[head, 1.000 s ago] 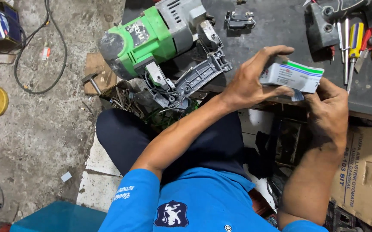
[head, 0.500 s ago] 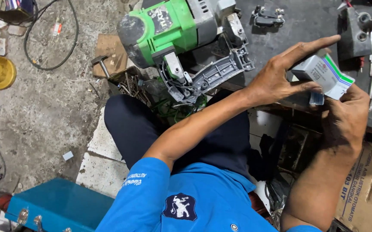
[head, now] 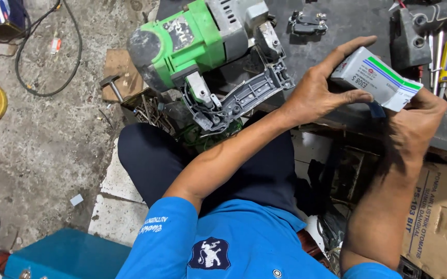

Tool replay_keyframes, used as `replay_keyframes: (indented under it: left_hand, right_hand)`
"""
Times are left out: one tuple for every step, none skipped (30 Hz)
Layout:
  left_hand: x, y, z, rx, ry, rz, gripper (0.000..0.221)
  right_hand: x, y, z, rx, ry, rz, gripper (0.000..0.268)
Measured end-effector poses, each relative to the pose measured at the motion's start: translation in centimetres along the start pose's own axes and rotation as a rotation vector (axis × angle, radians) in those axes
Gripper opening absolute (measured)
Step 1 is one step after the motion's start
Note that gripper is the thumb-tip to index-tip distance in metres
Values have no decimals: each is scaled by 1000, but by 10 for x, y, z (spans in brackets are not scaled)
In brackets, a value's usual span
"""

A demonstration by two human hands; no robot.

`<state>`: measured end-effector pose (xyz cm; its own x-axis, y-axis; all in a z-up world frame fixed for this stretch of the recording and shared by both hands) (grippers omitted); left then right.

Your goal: Repairing a green power jigsaw by inspecting internal components, testing with a multimeter, and stripping wires.

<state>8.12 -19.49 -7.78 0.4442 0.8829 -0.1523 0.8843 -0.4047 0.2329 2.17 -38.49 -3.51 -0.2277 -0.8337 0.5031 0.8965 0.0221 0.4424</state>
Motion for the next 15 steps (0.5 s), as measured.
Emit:
replay_keyframes:
  left_hand:
    - [1, 0, -2, 1, 0, 5, 82]
    - [2, -1, -4, 17, 3, -11, 82]
    - [3, -2, -5, 35, 5, -29, 82]
    - [2, -2, -5, 37, 3, -27, 82]
    - [3, -3, -5, 35, 7, -37, 80]
    - [4, -4, -4, 33, 11, -48, 78]
    - [4, -3, -4, 32, 12, -43, 78]
    - [5, -3, -4, 32, 23, -36, 78]
    - [5, -3, -4, 35, 33, -31, 78]
    - [4, -3, -4, 37, 33, -29, 78]
    - [4, -3, -5, 45, 52, -24, 79]
    - [4, -3, -5, 52, 70, -20, 80]
    - [4, -3, -5, 56, 71, -20, 80]
    - [4, -2, -5, 66, 73, -10, 79]
    - [4, 0, -5, 72, 75, 3, 78]
  right_hand:
    - [-2, -1, -4, -2, -2, -4, 39]
    - [-3, -3, -6, 35, 6, -27, 37]
    - [-4, -4, -9, 71, 13, -48, 36]
    - [-4, -4, -6, 68, 11, -49, 36]
    - [-5, -3, -4, 47, 43, -27, 36]
    - [-6, -2, -2, 27, 76, -5, 37]
    - [-5, -2, -3, 26, 75, -9, 37]
    - [-5, -2, -5, 61, 71, -3, 39]
    - [-4, -2, -6, 94, 68, 6, 41]
    - [-4, -3, -4, 91, 68, 5, 41]
    - [-5, -2, -3, 89, 55, -1, 32]
    - [-5, -2, -2, 86, 41, -8, 25]
    - [-4, -3, -4, 83, 43, -7, 25]
    - [-3, -3, -5, 77, 33, 19, 23]
    - [-2, -2, -6, 73, 21, 43, 22]
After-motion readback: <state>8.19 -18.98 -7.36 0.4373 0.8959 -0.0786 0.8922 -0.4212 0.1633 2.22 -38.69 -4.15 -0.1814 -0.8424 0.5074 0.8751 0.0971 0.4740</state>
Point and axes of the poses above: each hand's wrist, its own y-axis towards the middle knuckle, its own x-axis out of the back of the hand, z = x × y, the point moved 2 cm from there along y, towards the middle knuckle, and after that the axes turned 11 degrees about x, right-handed, at the moved point
